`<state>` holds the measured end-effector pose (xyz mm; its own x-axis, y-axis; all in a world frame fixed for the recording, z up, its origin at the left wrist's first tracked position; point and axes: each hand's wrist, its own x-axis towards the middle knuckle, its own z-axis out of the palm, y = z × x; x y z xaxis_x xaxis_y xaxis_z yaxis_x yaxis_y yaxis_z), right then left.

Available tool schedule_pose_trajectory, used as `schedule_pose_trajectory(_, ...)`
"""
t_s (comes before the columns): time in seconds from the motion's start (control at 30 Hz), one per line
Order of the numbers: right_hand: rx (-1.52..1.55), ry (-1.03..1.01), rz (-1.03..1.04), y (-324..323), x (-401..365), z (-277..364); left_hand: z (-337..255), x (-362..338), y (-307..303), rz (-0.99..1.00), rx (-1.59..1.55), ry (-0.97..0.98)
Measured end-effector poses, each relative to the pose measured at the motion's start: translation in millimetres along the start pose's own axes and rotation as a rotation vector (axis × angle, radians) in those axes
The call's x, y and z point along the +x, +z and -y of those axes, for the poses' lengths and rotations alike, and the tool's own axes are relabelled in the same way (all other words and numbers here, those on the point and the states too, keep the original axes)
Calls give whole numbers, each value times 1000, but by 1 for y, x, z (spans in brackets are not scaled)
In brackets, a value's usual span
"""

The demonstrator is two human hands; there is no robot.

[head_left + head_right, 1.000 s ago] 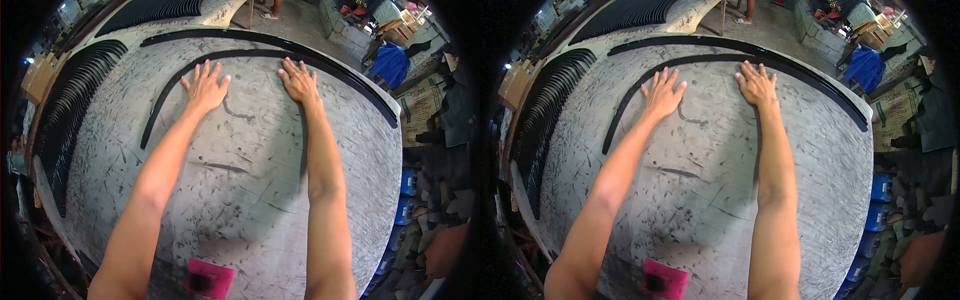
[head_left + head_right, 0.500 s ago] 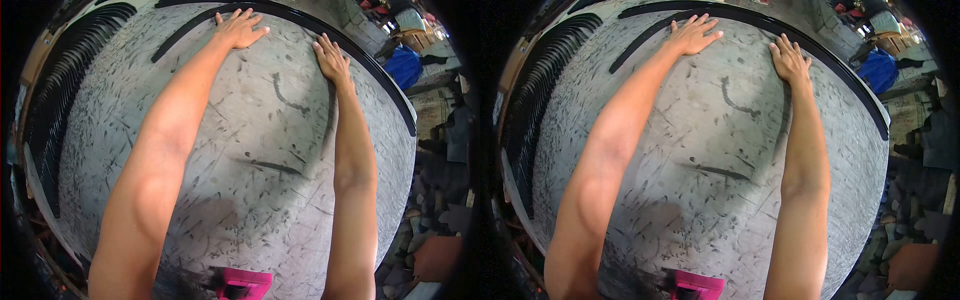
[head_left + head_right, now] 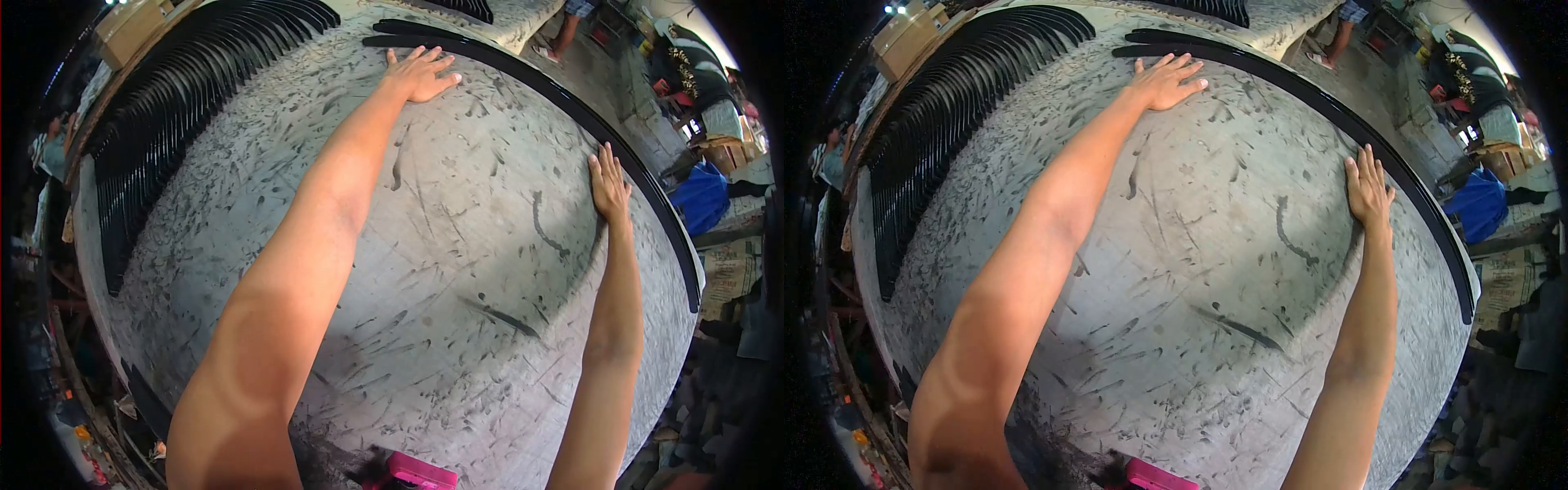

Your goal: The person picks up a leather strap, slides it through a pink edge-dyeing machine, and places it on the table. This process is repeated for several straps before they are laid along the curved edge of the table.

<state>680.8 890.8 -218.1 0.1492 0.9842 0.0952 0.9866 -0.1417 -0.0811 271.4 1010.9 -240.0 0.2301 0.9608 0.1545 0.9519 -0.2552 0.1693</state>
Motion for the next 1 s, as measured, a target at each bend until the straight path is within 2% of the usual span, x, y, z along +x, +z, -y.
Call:
schedule_pose_trajectory(0.2, -7, 15, 1, -2, -5, 4, 48, 1, -7, -12, 51, -102)
schedule_pose_trajectory(0.37, -25, 19, -19, 5, -12, -6, 46, -1, -7, -14, 83, -94)
schedule_pose_trajectory(0.43, -87, 47, -43, 13, -26, -1, 38, -11, -16, -21, 116, -100)
schedule_pose_trajectory(0.5, -36, 79, 9, -18, -63, 15, 36, -11, -24, 0, 70, -59)
schedule_pose_trajectory(0.57, -13, 79, -30, -14, -90, 7, 33, -11, -22, 60, 113, -145)
schedule_pose_trajectory(0.63, 2, 96, -51, -22, -125, -1, 39, -24, -12, 36, 138, -180)
schedule_pose_trajectory(0.73, 4, 119, -122, -29, -195, -1, 26, -73, -25, 45, 163, -184)
schedule_pose_trajectory(0.8, 52, 173, -96, -46, -250, 2, 10, -129, -42, 109, 186, -185)
schedule_pose_trajectory(1.0, 102, 296, -53, -75, -435, 3, -15, -339, -96, 193, 117, -155)
